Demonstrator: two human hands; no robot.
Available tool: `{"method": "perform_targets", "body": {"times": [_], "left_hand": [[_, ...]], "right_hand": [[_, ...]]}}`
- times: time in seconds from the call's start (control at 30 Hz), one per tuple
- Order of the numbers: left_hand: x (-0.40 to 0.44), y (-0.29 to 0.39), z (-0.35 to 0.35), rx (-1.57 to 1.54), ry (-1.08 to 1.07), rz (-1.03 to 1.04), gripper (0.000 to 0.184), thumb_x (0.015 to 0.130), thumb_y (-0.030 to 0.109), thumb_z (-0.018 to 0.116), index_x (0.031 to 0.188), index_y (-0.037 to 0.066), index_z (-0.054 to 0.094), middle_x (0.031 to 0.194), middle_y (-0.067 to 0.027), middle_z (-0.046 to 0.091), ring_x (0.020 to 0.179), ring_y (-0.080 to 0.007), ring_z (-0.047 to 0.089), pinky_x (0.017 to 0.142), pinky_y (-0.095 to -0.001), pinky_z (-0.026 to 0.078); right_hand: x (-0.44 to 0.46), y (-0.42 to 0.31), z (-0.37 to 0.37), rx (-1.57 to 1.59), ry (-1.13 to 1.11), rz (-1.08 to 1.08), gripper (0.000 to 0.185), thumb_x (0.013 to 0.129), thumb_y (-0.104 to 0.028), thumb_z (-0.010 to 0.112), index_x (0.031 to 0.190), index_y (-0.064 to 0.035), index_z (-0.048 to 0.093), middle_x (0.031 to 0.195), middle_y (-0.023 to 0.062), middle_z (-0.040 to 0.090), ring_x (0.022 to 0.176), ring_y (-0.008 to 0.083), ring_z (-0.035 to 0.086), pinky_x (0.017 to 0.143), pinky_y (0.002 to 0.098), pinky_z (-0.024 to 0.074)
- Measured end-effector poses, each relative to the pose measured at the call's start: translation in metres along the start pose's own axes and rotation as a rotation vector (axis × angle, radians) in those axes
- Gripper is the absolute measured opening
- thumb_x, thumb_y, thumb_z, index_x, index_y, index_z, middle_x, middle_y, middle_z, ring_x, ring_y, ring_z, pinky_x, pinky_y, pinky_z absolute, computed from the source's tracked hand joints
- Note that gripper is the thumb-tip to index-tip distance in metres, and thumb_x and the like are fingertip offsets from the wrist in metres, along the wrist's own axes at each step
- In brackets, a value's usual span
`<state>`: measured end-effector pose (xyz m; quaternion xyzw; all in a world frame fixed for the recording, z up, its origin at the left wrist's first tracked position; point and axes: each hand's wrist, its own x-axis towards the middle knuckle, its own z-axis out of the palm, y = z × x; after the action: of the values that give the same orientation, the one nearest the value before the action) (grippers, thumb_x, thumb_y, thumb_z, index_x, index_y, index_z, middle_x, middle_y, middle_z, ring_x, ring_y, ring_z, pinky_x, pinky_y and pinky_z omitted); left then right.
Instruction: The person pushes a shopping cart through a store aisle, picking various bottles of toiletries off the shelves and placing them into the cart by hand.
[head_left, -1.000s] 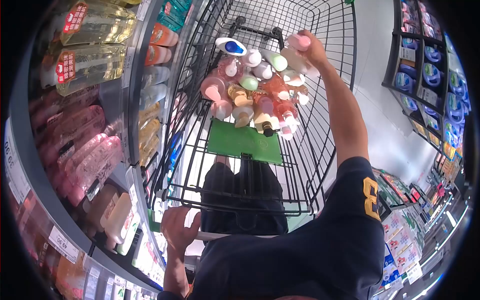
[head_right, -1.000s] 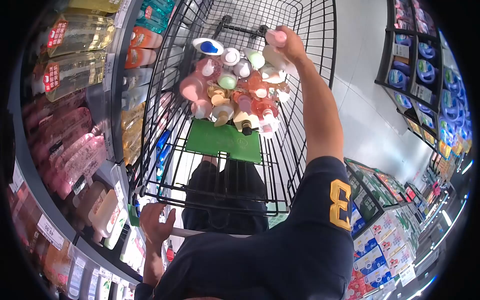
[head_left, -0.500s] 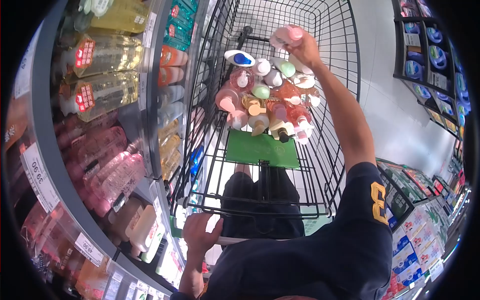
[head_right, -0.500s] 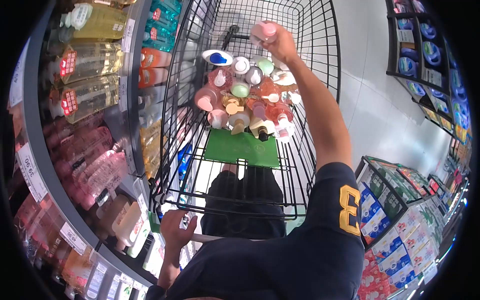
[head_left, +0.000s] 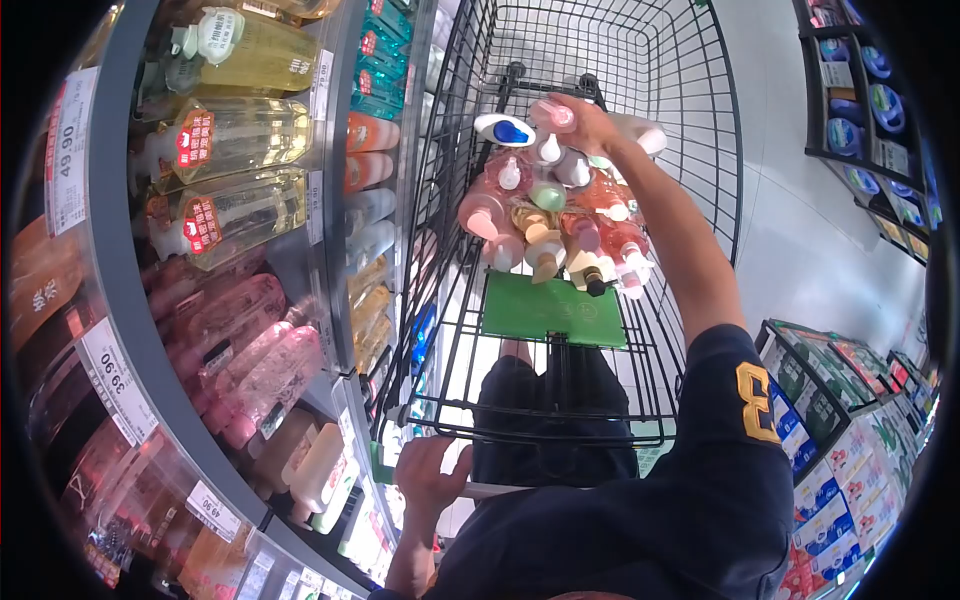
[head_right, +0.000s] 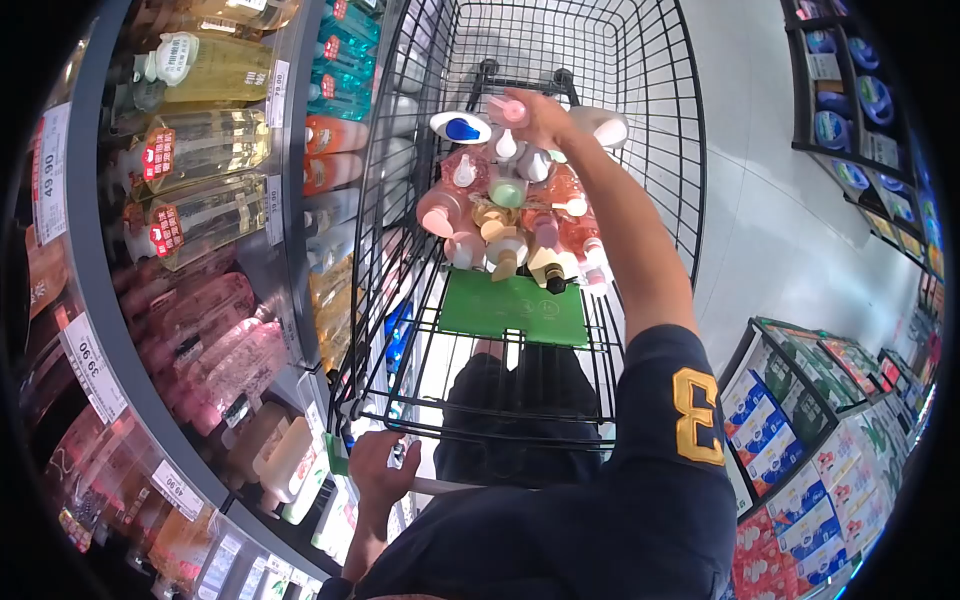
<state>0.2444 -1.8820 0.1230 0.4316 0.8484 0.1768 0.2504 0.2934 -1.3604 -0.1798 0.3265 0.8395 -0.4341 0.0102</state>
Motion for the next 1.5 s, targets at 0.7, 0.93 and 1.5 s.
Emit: {"method": "perform_targets", "body": {"times": [0.7, 0.93, 1.5], "left_hand": [[0.014, 0.005, -0.004, 0.022, 0.018, -0.017, 0.020, 0.076, 0.015, 0.083, 0.090, 0.006, 0.072, 0.086, -0.0101, 0.073, 0.078, -0.0304, 0.069, 0.070, -0.0396, 0.054], [0.011, 0.006, -0.006, 0.061, 0.002, -0.089, 0.019, 0.082, 0.022, 0.082, 0.090, 0.007, 0.073, 0.086, -0.0076, 0.073, 0.082, -0.0283, 0.070, 0.073, -0.0385, 0.055], [0.012, 0.006, -0.004, 0.001, 0.016, -0.090, 0.018, 0.079, 0.012, 0.080, 0.093, 0.004, 0.072, 0.087, -0.0116, 0.072, 0.081, -0.0321, 0.068, 0.074, -0.0419, 0.053]], "right_hand": [[-0.021, 0.063, -0.080, -0.036, -0.220, 0.742, 0.054, 0.075, -0.022, 0.075, 0.126, -0.0064, 0.070, 0.111, 0.0189, 0.071, 0.095, 0.0374, 0.073, 0.059, 0.0539, 0.0640], [-0.025, 0.028, -0.037, -0.766, -0.094, 0.414, 0.059, 0.086, -0.023, 0.073, 0.140, -0.0061, 0.058, 0.125, 0.0246, 0.070, 0.115, 0.0412, 0.070, 0.095, 0.0483, 0.0590], [-0.030, 0.042, -0.088, -0.435, -0.379, 0.507, 0.060, 0.072, -0.026, 0.079, 0.130, -0.0107, 0.071, 0.117, 0.0189, 0.075, 0.108, 0.0343, 0.072, 0.083, 0.0434, 0.0614]]}}
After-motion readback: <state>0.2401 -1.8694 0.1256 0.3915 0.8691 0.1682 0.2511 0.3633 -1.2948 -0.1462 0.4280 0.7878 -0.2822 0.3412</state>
